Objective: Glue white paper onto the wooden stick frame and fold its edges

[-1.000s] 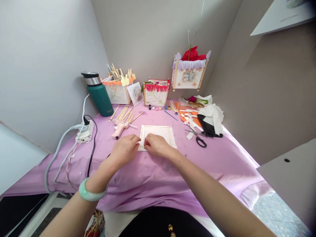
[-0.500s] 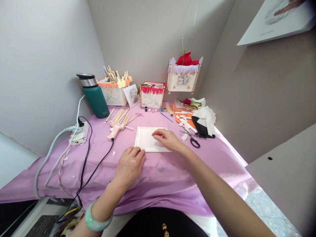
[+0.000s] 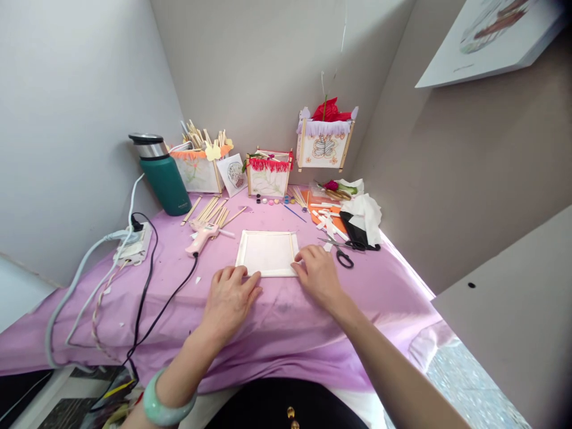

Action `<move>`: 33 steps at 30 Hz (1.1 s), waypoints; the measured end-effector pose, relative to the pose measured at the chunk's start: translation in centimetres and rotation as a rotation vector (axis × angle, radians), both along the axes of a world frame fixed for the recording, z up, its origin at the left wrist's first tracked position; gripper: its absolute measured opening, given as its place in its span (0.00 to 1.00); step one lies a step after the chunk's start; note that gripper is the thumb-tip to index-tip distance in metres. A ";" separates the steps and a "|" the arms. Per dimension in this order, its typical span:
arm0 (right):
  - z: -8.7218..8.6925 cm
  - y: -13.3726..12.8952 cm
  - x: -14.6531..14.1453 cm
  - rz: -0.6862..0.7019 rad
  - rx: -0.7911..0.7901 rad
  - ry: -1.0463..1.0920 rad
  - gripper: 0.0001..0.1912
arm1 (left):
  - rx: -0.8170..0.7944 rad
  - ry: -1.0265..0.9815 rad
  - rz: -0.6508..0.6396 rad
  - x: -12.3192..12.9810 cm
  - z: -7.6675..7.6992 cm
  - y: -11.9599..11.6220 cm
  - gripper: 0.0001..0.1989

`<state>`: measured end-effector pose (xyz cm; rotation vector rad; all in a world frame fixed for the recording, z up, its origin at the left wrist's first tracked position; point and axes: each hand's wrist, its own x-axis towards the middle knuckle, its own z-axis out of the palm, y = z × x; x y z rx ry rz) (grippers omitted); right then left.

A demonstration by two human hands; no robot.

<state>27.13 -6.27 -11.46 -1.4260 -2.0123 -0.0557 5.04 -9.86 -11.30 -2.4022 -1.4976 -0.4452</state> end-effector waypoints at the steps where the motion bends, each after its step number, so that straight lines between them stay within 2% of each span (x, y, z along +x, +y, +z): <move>1: 0.1 -0.7 -0.5 0.007 0.044 -0.012 0.02 | 0.000 0.000 0.000 0.0 0.0 0.0 0.14; 4: 0.1 -2.7 -2.3 0.140 0.093 -0.047 0.05 | -0.001 0.000 0.002 0.1 0.1 0.0 0.13; 6: -0.3 -3.6 -3.4 0.170 0.088 -0.080 0.07 | 0.001 -0.005 0.002 0.1 0.0 0.1 0.13; 11: -1.5 -3.4 -3.9 0.052 0.043 -0.118 0.08 | 0.007 -0.027 -0.007 0.0 -0.1 0.3 0.13; 17: -1.3 -2.8 -2.9 0.031 -0.009 -0.112 0.05 | -0.014 -0.036 0.018 0.2 0.0 0.0 0.13; 24: -1.2 -2.6 -1.9 0.133 -0.092 0.102 0.07 | 0.017 -0.049 0.039 0.5 -0.1 -0.3 0.13; 28: -0.5 -1.9 0.4 0.195 -0.268 0.482 0.09 | -0.004 -0.073 -0.016 -0.4 0.0 0.1 0.14; 30: 0.0 -1.9 1.4 0.148 -0.247 0.597 0.10 | 0.006 -0.121 -0.057 -0.9 0.0 0.4 0.15; 33: 0.3 -2.4 1.2 0.126 -0.112 0.501 0.11 | 0.079 -0.213 -0.058 -0.9 0.0 0.5 0.14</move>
